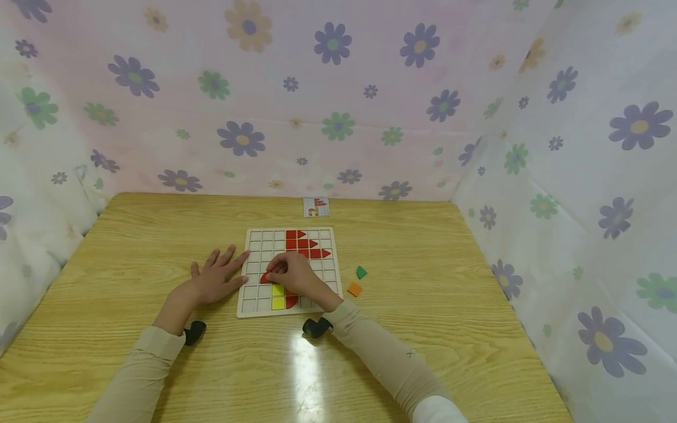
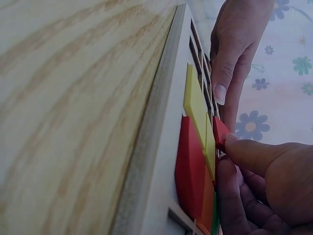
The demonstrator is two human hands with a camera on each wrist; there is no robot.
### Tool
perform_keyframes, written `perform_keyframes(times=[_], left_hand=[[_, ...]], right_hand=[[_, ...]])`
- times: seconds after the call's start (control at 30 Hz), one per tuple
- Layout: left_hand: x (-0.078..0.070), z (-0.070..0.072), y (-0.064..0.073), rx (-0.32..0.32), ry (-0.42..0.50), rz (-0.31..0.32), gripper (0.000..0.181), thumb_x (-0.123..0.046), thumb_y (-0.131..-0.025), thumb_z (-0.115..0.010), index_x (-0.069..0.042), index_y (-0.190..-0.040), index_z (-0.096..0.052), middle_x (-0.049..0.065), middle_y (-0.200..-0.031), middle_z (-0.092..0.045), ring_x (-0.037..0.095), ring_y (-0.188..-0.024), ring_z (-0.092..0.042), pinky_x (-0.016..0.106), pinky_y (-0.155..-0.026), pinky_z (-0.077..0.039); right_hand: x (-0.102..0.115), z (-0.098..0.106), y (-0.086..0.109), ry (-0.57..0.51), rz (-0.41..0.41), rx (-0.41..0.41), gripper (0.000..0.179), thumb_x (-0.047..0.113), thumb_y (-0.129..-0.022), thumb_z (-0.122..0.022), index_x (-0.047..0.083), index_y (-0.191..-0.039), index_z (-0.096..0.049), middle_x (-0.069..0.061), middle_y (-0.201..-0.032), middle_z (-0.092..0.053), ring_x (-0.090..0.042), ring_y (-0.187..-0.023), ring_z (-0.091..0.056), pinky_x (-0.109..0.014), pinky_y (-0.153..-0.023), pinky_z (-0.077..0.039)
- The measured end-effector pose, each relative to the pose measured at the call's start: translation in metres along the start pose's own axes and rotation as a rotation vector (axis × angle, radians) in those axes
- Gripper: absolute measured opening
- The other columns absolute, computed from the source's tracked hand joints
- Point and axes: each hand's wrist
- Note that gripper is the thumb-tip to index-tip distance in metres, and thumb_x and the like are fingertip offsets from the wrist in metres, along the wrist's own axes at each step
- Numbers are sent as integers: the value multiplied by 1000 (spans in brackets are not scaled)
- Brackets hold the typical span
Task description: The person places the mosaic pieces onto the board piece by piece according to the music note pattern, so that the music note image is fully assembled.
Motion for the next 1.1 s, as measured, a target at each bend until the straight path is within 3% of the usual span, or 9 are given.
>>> perform_keyframes(times=[0.33, 1.1], left_hand=[[-2, 1, 1, 5, -3, -5, 69, -46, -106, -50, -14, -163, -27, 26, -168, -8, 58, -150, 1, 86, -103, 4], [-1, 1, 1, -2, -1, -5, 69, -47, -106, -50, -15, -163, -26, 27, -168, -8, 58, -150, 1, 87, -103, 3]], right_hand=[[-1, -1, 0, 52, 2, 28, 5, 12, -94, -75, 7, -94, -75, -1, -84, -70, -4, -70, -57, -18, -66, -47], [3, -3, 3, 40, 20, -18, 5, 7, -92, -76, 5, -96, -76, -3, -87, -71, -5, -73, -59, -17, -69, -50]])
Point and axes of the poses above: each hand's wrist, its own y-axis away from the middle knuckle, its own z-axis out of the back of the hand, x = y × z
